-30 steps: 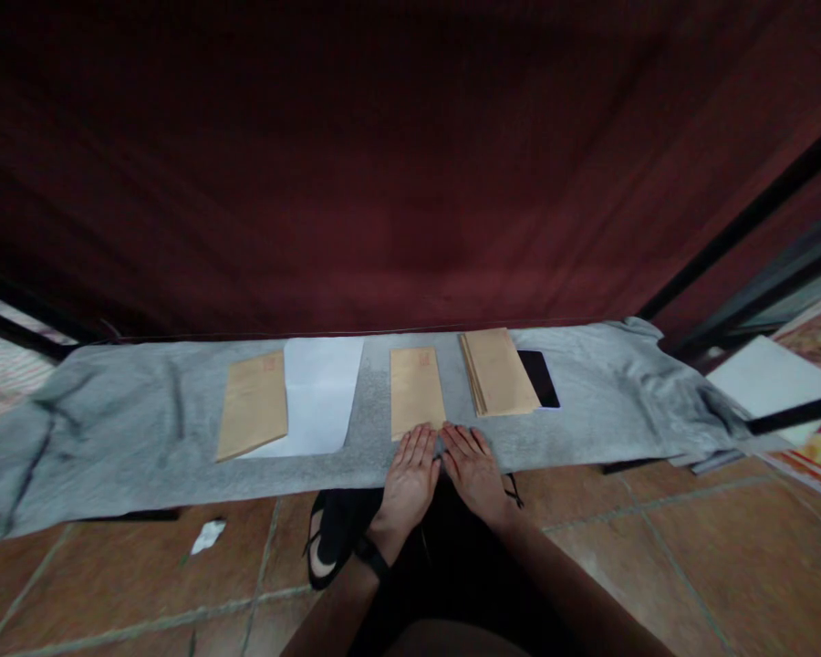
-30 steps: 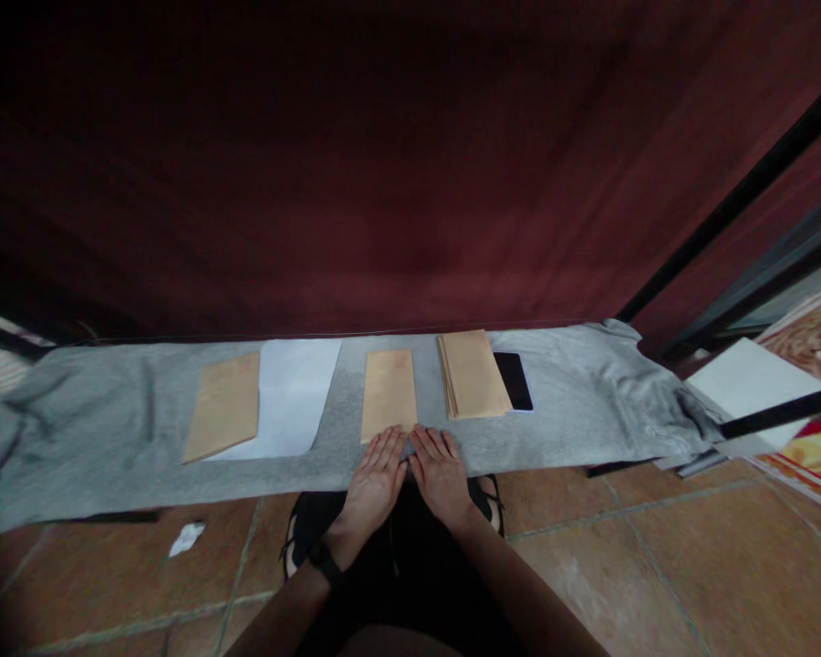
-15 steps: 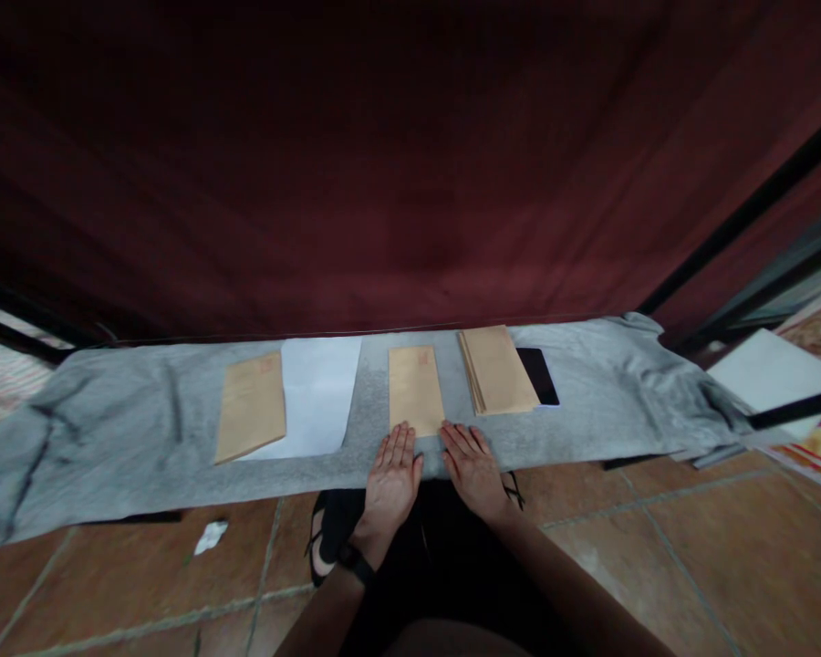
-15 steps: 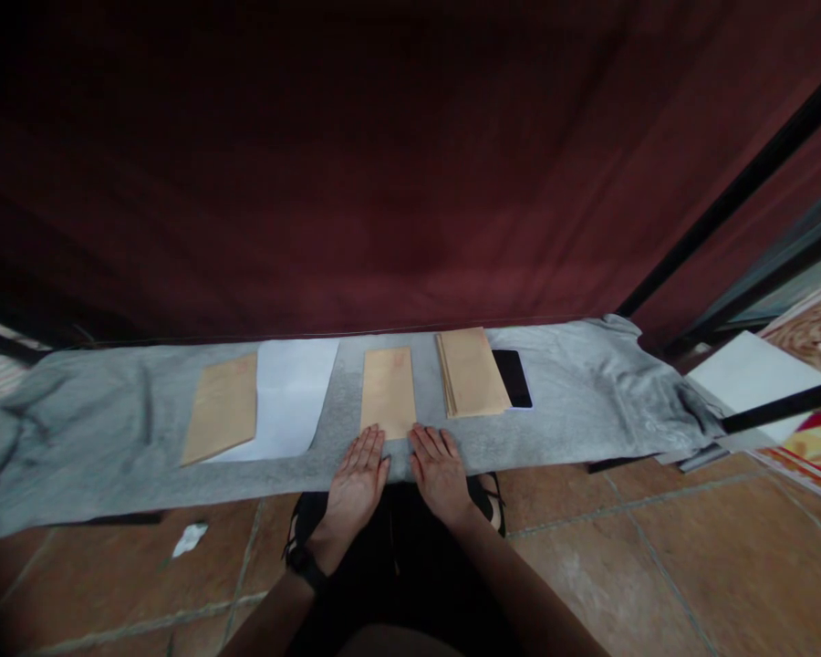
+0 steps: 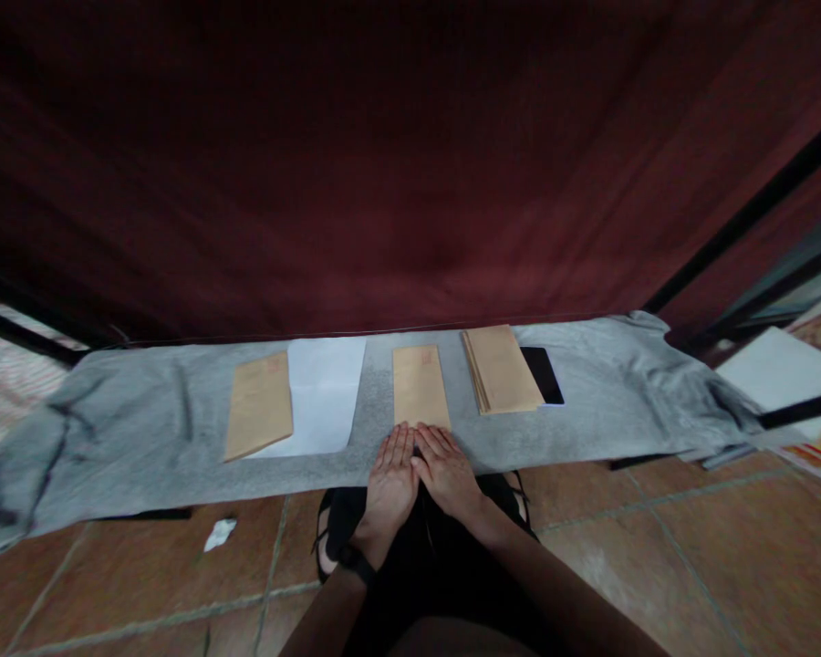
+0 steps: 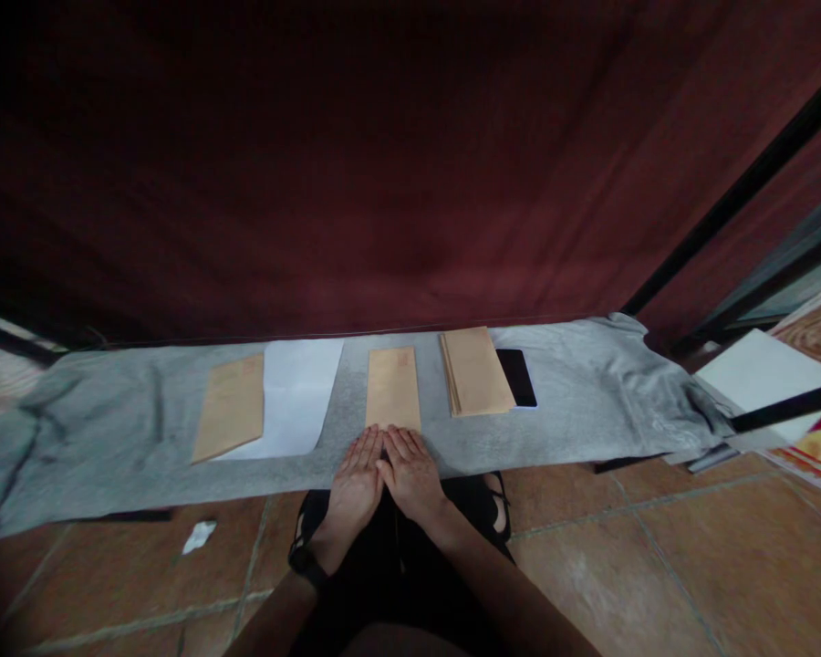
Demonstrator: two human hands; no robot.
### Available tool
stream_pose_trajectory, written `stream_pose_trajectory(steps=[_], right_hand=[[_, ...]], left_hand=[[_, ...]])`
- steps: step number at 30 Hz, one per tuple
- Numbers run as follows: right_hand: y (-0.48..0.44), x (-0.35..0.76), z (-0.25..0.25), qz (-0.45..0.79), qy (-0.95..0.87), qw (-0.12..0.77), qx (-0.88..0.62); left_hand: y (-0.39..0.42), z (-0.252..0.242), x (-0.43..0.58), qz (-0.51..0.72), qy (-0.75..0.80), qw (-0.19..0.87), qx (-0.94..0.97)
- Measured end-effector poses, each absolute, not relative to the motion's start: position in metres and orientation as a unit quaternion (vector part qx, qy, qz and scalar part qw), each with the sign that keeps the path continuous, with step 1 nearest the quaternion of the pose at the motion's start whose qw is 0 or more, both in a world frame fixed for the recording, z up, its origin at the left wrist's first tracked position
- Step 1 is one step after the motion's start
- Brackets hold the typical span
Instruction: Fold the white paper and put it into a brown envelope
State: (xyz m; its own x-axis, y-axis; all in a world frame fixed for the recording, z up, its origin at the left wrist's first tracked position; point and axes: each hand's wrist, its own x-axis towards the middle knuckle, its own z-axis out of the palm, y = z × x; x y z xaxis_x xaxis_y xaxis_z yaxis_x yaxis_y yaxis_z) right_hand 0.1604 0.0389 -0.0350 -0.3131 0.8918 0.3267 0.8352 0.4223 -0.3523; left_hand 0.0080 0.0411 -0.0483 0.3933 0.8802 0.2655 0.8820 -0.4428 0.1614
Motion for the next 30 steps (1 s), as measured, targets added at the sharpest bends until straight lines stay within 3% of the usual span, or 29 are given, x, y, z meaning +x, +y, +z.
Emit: stream_pose_trajectory(steps=[20, 30], right_hand=[[0.037, 0.19, -0.047, 0.034, -0.805, 0.234, -0.544], [0.038, 0.191, -0.054, 0.042, -0.799, 0.251, -0.545]], left_hand=[[0.059, -0.041, 0.041, -0.196, -0.52, -0.058, -0.83], [0.106, -0.038, 0.066, -0.108, -0.529, -0.083, -0.838]])
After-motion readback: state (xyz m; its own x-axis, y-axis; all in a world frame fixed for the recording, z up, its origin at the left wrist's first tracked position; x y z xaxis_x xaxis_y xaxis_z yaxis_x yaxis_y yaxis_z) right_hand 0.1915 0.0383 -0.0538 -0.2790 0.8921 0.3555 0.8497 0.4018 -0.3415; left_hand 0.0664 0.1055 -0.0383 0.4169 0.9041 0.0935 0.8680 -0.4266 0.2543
